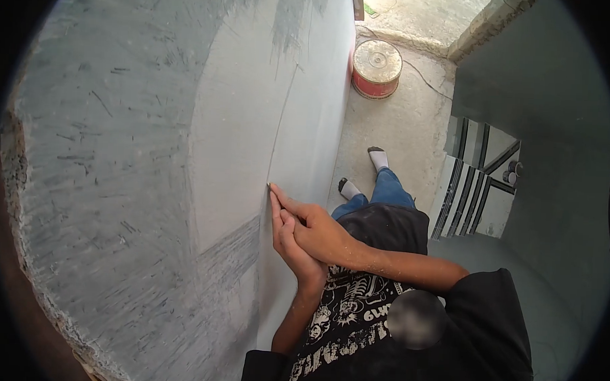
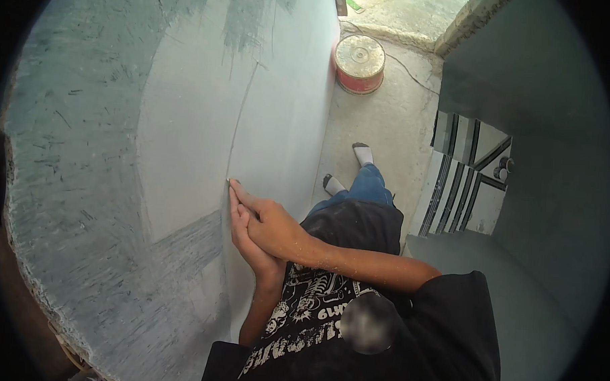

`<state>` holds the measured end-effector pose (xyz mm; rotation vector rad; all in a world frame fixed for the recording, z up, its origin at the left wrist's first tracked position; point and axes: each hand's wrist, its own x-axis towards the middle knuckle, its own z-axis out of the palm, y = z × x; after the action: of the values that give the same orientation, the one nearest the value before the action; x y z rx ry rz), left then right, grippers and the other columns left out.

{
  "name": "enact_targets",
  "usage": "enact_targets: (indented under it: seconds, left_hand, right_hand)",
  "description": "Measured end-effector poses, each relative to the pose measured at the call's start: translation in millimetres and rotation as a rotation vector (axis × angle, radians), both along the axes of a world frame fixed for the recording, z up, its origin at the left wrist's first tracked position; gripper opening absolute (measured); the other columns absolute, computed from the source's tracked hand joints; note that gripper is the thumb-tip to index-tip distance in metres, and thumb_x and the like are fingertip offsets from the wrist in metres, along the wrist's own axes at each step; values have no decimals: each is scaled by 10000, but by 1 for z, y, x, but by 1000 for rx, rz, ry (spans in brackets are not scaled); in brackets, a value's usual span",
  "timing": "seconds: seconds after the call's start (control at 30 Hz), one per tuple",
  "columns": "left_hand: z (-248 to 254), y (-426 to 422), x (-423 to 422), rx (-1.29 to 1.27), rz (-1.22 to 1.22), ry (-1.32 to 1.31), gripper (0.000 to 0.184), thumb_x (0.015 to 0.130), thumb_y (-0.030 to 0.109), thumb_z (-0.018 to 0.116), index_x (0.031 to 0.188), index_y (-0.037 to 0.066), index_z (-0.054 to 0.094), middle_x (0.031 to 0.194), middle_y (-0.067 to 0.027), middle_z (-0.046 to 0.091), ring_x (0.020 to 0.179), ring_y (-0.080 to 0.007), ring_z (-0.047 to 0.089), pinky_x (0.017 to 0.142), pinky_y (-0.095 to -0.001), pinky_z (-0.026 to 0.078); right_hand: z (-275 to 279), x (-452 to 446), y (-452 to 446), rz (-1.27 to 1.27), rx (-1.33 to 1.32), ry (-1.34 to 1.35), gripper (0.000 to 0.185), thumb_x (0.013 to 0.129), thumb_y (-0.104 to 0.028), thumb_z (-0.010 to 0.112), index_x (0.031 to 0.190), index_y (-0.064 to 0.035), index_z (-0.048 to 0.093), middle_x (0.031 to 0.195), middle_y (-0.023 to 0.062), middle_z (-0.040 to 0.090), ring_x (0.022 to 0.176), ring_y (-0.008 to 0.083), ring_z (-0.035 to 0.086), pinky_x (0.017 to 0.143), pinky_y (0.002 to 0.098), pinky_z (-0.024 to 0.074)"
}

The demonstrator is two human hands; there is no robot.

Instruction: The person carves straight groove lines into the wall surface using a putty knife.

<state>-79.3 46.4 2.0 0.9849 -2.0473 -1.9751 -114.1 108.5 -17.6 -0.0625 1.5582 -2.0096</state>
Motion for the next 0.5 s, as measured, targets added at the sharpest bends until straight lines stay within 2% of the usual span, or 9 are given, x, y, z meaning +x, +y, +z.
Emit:
enact_targets:
  seconds: [0.03,0.17,0.23,0.37,0.5]
  left_hand:
    - [-2,-3,7,-14,5,-12,588,1034,187,383,1564,-64,347,1534,-225,481,1355,-368,524,1139,-366,408]
    - [-1,6,29,-426,51,-144,573,1046,199,377,1555,-64,367,1540,-222,474,1360,-361,522,1141,-362,406]
    - [-3,0,41,-395,-5,-134,575,1051,216,375,1553,-65,371,1550,-225,459,1369,-359,512,1144,-368,403]
    - [-2,-21,56,-342,-90,-93,581,1061,250,369,1548,-66,380,1570,-232,428,1386,-356,494,1149,-381,396]
    - [-10,-41,55,-84,-213,62,614,1097,315,351,1622,18,236,1665,-188,255,1504,-330,308,1219,-383,269]
  right_hand:
    - [0,10,-5,9,12,-4,616,996,-115,454,1601,-65,353,1297,214,673,1167,203,631,1040,298,461]
    - [4,42,-15,57,61,-3,605,998,-122,464,1590,-49,361,1331,255,655,1211,272,651,1051,323,474]
    - [5,54,-21,56,74,9,594,999,-113,467,1580,-38,372,1338,262,649,1234,314,651,1059,335,479]
    - [11,59,-23,44,41,-13,597,999,-96,456,1586,-34,360,1337,256,651,1212,272,655,1046,321,483]
    - [9,56,-29,-44,3,8,594,1007,-81,440,1593,-33,350,1327,218,663,1184,197,633,1038,288,471]
